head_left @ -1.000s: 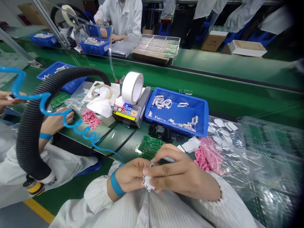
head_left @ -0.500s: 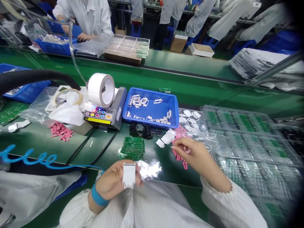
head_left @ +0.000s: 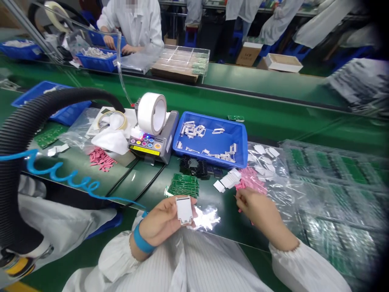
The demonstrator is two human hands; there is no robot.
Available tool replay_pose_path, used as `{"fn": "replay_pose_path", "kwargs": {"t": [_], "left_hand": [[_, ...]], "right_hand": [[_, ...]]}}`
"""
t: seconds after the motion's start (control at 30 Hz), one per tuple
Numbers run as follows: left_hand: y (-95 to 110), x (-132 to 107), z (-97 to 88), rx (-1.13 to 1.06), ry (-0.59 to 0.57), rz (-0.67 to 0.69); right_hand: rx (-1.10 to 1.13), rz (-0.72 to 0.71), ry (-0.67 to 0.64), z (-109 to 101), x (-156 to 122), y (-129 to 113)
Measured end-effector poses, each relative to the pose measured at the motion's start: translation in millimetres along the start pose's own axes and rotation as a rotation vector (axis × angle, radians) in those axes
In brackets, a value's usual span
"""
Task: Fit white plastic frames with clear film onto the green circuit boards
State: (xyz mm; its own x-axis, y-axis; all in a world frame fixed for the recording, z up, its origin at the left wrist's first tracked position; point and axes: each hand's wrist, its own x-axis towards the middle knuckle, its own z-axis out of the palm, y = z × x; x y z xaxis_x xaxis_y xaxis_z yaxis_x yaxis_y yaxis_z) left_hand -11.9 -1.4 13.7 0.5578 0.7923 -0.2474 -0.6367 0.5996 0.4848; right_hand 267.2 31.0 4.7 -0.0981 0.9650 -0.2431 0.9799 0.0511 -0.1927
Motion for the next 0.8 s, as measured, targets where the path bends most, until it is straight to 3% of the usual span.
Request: {"fn": "replay_pose_path", "kwargs": {"t": [0.07,0.2,0.27,0.37,0.5,0.6,0.7,0.8], "left_hand": [[1.9,-1.1,3.0,0.035,0.022,0.017],[4.5,-3.2,8.2,0.109,0.066,0.042],[4.8,-4.8,8.9,0.133,0.090,0.075],[4.7,-8.5,6.1,0.186,0.103,0.110],[4.1,-13.2,-2.6,0.310,0.192,0.143],[4.8,-14.6,-7.4,0.404,0.194,0.149],[8.3,-16.3,-9.8,0.407,0.182,0.166],[15.2,-20.3,-12.4,0.401,0.177,0.184]], "right_hand": [[0.083,-0.145,0.088,-12.6,-1.2,-17.5],[0.280,-0.618,0.449,-48.3,-10.4,-74.5],[0.263,-0.739,0.502,-61.7,-12.5,-100.8],[0.137,-0.854,0.503,-67.1,-8.2,-124.1],[-0.032,-0.878,0.527,-59.6,0.6,-133.7],[-0.024,-0.902,0.519,-56.2,3.8,-138.8],[0.181,-0.926,0.441,-51.1,9.6,-144.5],[0.616,-0.846,0.217,-38.6,18.9,-149.6]]}}
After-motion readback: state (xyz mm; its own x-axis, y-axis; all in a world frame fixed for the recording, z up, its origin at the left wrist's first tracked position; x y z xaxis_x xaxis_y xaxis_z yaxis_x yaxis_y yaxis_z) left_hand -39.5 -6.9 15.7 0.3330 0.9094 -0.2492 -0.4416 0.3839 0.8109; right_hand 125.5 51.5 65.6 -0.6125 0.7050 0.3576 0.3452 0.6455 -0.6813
